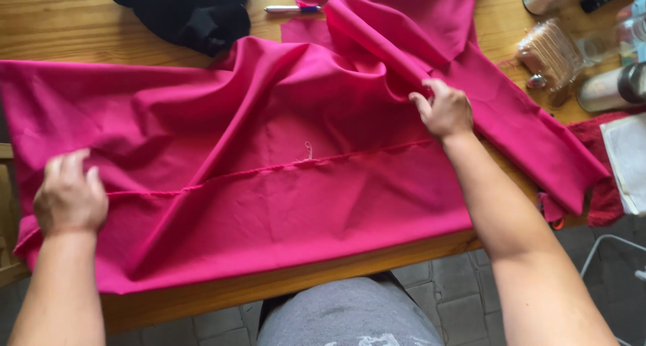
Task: The person is folding, smoothing, and cutting a large piece of pink fabric on a wooden table.
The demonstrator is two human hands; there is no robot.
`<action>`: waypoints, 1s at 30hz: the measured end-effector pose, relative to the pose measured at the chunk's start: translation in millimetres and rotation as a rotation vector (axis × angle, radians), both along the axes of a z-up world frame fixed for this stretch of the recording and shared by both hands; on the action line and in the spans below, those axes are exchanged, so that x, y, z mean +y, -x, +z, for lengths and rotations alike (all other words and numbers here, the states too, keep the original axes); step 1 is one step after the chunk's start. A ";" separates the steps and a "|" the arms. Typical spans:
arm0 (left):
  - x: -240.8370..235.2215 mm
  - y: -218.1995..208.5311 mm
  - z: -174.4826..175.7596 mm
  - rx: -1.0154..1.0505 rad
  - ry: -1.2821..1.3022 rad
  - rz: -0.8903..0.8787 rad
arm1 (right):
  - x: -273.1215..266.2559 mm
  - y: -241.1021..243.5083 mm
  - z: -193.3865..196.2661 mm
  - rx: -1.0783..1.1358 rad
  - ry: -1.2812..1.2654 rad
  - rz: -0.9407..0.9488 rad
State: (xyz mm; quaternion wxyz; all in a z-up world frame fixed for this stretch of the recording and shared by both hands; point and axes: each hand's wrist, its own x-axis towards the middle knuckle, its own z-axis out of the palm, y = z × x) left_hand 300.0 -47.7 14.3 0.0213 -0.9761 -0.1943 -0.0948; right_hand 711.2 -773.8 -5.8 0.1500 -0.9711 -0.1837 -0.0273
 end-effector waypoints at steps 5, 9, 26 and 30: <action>18.3 -143.2 9.3 -0.040 0.131 -0.020 | 113.8 -74.8 32.0 0.068 0.146 -0.111; 18.6 -218.5 -21.6 0.126 0.212 0.094 | 155.6 -112.8 16.4 0.027 0.214 -0.118; 55.0 -233.1 -80.0 -0.711 0.251 0.105 | 13.1 -214.9 -29.9 -0.555 -0.746 -0.039; 41.1 -208.9 -93.7 -0.459 0.502 0.147 | -19.6 -195.1 -85.3 -0.082 -0.641 -0.011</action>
